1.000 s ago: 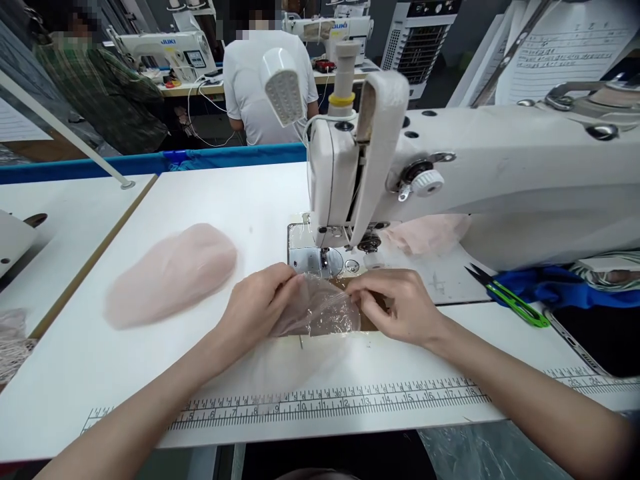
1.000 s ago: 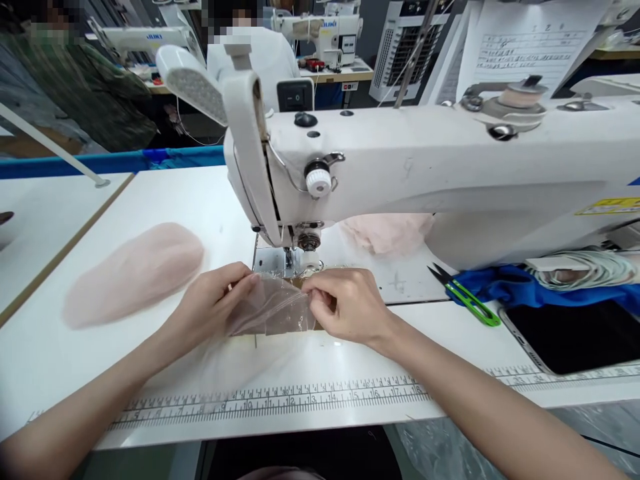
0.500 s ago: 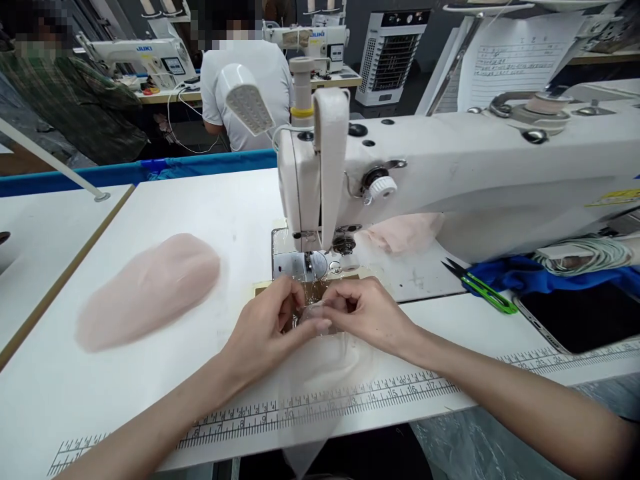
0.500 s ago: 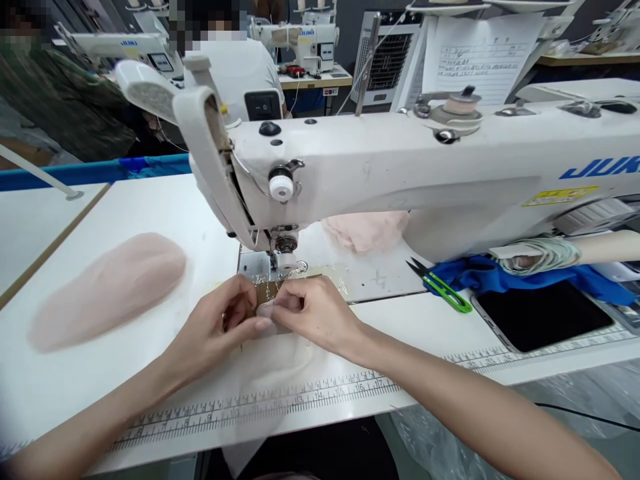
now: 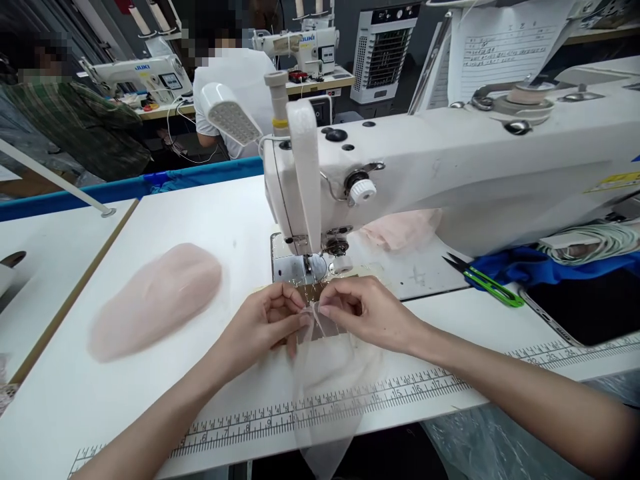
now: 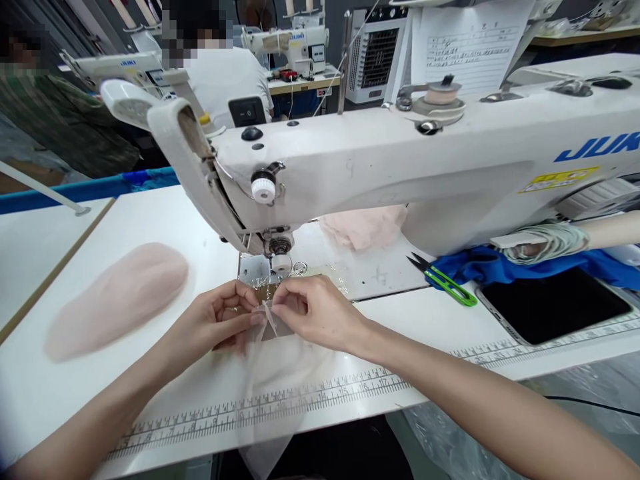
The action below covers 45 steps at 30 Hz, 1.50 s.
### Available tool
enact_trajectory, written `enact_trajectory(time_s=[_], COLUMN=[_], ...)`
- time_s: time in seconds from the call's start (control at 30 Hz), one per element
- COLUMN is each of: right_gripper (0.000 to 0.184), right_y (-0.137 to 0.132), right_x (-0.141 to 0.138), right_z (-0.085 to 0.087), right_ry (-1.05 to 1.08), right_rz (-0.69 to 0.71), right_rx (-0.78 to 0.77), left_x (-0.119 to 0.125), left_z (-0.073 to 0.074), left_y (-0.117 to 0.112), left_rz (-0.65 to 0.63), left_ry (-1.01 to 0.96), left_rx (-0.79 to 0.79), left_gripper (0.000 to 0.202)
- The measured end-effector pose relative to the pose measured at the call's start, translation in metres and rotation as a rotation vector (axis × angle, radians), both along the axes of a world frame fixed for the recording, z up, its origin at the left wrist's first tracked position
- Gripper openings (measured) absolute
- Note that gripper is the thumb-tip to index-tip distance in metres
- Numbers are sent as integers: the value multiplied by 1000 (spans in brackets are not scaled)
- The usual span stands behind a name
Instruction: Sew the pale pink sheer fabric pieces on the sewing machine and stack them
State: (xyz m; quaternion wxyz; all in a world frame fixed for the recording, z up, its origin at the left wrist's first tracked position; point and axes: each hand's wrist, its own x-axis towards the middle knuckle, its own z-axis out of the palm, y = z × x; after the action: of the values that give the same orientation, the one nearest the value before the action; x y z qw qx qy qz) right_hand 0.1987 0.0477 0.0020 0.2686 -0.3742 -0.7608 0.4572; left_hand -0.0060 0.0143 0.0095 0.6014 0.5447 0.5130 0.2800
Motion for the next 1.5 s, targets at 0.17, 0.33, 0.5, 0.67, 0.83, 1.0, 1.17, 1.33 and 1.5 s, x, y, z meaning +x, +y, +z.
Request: enact_trajectory(time_s=[0.17, 0.33, 0.5, 0.67, 0.83, 1.0, 1.17, 1.33, 1.5], right_gripper=[10, 11, 12, 5, 10, 11, 13, 15, 15], right_y=[2, 0, -1, -1, -2, -3, -4, -4, -4], right_x=[4, 2, 1, 1, 1, 2, 3, 3, 2], right_z=[-1, -3, -4, -5, -7, -10, -11, -10, -14], right_ry=[-2, 2, 25, 2, -14, -10, -5, -10, 26], right_rz=[-25, 15, 42, 16, 40, 74, 111, 122, 113], right_rx=[21, 99, 159, 158, 211, 277, 296, 327, 443], left_x=[-3, 1, 5, 7, 7, 8, 7, 7, 6], left_z=[2, -1, -2, -6, -10, -11, -11, -10, -9], left_y=[1, -1, -3, -8, -11, -11, -11, -13, -14], left_rz=[-22, -55, -90, 23, 49, 47, 43, 46, 33], left_ry=[-34, 100, 207, 418, 472, 474, 474, 525, 567], left_rx=[1, 95, 213, 658, 845, 860, 882, 970, 1071], left_gripper=[18, 18, 23, 14, 16, 15, 14, 8, 6])
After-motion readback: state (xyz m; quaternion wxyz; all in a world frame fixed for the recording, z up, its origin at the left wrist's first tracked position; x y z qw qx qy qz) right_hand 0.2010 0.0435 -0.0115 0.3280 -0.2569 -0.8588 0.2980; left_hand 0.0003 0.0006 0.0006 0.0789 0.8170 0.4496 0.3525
